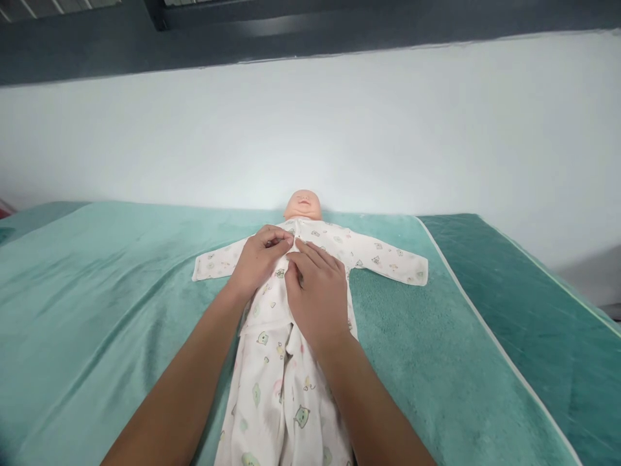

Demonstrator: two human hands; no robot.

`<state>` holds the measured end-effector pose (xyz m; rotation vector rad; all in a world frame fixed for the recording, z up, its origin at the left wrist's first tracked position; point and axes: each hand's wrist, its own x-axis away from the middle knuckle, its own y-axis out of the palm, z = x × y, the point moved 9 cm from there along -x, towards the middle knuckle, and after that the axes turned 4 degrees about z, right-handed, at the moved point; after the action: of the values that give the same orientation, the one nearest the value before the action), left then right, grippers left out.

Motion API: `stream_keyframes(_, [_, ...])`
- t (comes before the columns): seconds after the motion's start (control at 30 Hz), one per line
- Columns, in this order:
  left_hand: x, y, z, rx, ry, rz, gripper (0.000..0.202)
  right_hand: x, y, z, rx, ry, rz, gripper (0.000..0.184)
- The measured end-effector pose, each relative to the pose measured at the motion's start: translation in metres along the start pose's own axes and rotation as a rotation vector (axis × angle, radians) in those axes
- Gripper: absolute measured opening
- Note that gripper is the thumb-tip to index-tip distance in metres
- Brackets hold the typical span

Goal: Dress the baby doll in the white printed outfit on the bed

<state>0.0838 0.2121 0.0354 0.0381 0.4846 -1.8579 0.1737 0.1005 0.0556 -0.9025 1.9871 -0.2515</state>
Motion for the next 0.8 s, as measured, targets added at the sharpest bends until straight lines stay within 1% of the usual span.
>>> stream_keyframes(0.1, [0.001, 0.0, 0.001, 0.0, -0.004, -0.017, 0.018, 0.0, -0.002, -0.001, -0.003, -0.01, 0.019, 0.025])
stream_keyframes(0.2, [0.001, 0.001, 0.002, -0.016, -0.004, -0.033, 0.018, 0.0, -0.001, -0.002, 0.008, -0.024, 0.01, 0.023])
stream_keyframes(0.3, [0.001, 0.002, 0.004, -0.042, 0.001, -0.045, 0.025, 0.0, -0.001, -0.003, 0.023, -0.034, 0.004, 0.022])
stream_keyframes(0.43, [-0.001, 0.002, 0.006, -0.037, -0.001, -0.035, 0.031, 0.001, 0.001, -0.009, 0.047, -0.087, -0.003, 0.022])
stream_keyframes(0.63, [-0.005, 0.005, -0.002, 0.029, -0.121, -0.037, 0.024, 0.002, 0.003, -0.016, 0.083, -0.142, -0.025, 0.021])
stream_keyframes(0.8, [-0.005, 0.008, -0.001, 0.049, -0.132, -0.039, 0.016, 0.001, 0.003, -0.018, 0.095, -0.156, -0.035, 0.019])
